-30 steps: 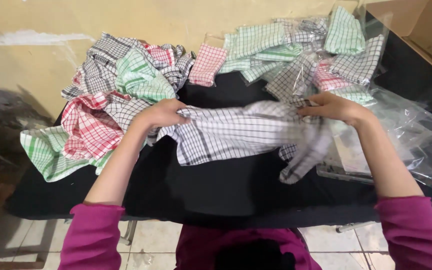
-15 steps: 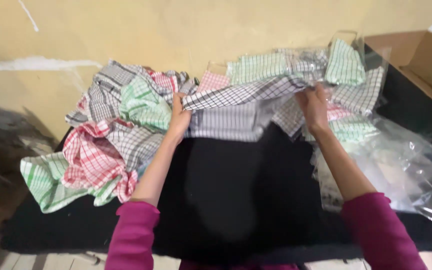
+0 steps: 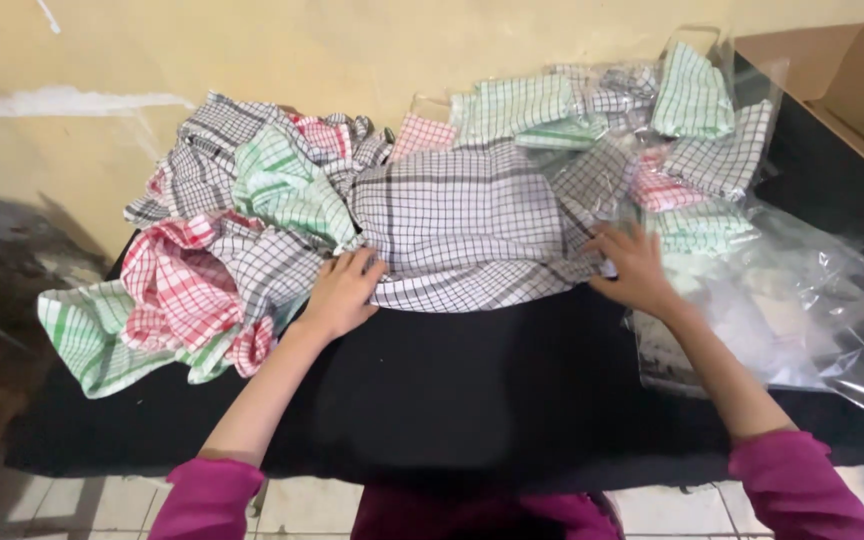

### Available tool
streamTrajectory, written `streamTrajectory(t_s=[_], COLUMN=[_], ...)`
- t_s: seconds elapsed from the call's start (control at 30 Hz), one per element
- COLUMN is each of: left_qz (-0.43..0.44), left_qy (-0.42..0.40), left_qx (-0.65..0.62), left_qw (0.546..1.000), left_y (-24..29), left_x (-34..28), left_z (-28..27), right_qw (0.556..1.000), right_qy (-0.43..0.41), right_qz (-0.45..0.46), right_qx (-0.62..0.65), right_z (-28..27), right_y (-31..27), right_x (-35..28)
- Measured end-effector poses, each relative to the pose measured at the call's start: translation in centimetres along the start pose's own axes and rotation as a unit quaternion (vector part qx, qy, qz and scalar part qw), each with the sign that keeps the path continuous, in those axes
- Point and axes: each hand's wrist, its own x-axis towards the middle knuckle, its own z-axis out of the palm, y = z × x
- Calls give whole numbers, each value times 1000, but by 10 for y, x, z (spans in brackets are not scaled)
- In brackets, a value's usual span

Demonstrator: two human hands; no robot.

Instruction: Folding a checkered cloth and placing it into a plastic bag

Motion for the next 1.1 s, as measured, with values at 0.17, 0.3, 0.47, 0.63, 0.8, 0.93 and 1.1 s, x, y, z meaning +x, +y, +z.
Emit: streamTrajectory(t_s=[0.17,0.3,0.47,0.63,0.8,0.93,1.1], left_qz=[45,92,111,100,26,39,34], left_qy=[70,182,191,95,-58,-40,-1], left_qx=[61,92,73,-82,-122,-30,-59], left_qw=[995,975,973,987,991,998,998], left_y=[27,39,47,61,83,74,40], left_x=[-25,-43,-59,-76,-96,-112,-129], left_z=[-2,-5,-6,-36,-86,-76,-47], right_qw=[995,985,986,981,970,966,967], right_qy=[16,20,-39,-92,-163,-156,-163], right_qz=[-58,-133,-108,-71,-129,-129,-122], right_qx=[74,110,124,155,129,162,154], right_z=[-27,-29,-15,-29,-32,-55,-97], right_y=[-76,-92,-84,-97,-79,-63,-60], right_x=[-19,-22,-22,-35,-47,-69,-96])
